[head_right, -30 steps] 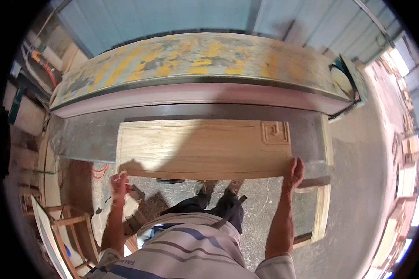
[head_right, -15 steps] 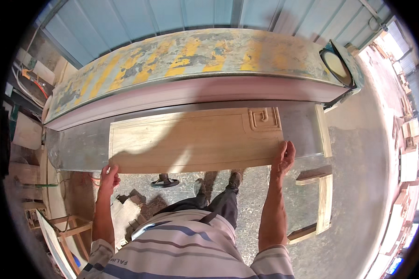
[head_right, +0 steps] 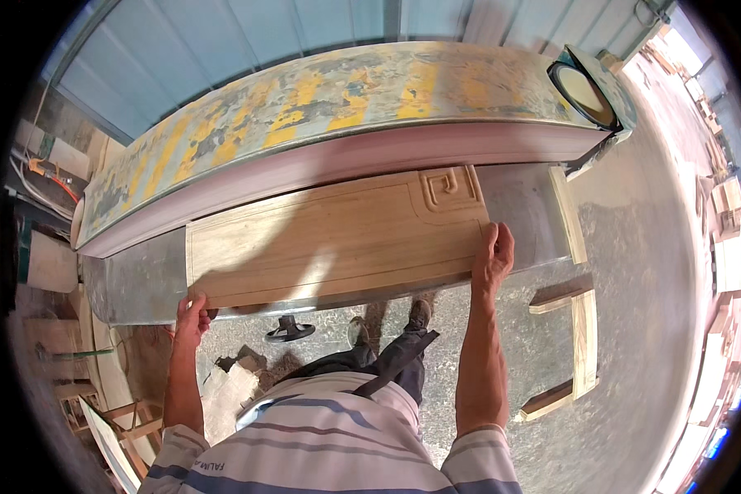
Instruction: The person uses a belt sander to smooth the surfaces and edges of a rectangular wooden panel. They repeatedly flip the panel and run it against the machine to treat different sides, then inspect the finished piece before placing it on a stack of similar panels.
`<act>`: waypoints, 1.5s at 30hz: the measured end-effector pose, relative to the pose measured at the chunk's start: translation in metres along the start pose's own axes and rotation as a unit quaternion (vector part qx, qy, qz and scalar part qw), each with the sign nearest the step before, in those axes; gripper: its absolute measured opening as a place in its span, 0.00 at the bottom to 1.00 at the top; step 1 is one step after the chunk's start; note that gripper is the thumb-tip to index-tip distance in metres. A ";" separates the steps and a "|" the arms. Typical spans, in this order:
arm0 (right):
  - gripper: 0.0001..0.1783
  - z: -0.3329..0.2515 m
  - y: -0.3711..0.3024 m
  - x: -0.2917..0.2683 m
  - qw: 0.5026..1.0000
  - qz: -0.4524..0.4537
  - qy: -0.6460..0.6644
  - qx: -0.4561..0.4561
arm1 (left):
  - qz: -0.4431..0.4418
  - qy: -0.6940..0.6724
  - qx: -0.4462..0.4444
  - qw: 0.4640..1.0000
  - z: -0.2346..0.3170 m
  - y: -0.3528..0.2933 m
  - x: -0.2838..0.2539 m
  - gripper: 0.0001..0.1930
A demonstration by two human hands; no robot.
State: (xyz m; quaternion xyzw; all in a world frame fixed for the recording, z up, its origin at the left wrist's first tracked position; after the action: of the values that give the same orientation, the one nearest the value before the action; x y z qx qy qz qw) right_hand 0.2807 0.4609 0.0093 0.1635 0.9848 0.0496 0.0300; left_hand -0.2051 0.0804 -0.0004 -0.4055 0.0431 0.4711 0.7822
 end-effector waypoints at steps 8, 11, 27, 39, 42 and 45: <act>0.30 0.002 0.004 0.017 0.999 0.042 -0.026 0.007 | 0.028 0.012 0.007 1.000 0.008 0.006 0.007 0.31; 0.29 0.008 0.004 0.017 0.997 0.062 -0.042 0.005 | 0.026 0.011 0.003 1.000 0.006 0.008 0.006 0.31; 0.20 -0.011 -0.068 0.065 0.992 0.018 -0.121 -0.024 | -0.094 -0.087 0.081 0.989 -0.032 0.090 -0.080 0.17; 0.23 -0.009 0.001 0.023 0.978 0.137 -0.149 0.048 | -0.084 0.026 0.178 0.980 0.013 0.016 0.006 0.10; 0.23 -0.005 0.021 0.007 0.975 0.151 -0.152 0.057 | -0.063 0.032 0.162 0.984 0.013 0.002 0.027 0.10; 0.23 -0.004 0.022 0.010 0.975 0.144 -0.159 0.061 | -0.067 0.027 0.153 0.986 0.000 0.026 0.021 0.11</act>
State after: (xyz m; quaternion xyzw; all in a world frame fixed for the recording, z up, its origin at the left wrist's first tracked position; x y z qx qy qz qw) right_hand 0.2778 0.4848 0.0149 0.3108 0.9348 -0.0334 0.1688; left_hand -0.2139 0.1008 -0.0254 -0.2958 0.1085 0.3941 0.8634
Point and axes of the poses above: each hand's wrist, its own y-axis towards the middle knuckle, its own x-axis out of the palm, z = x × y, the point moved 2 cm from there along y, towards the middle knuckle, and after that the axes turned 8 degrees about y, right-handed, at the moved point
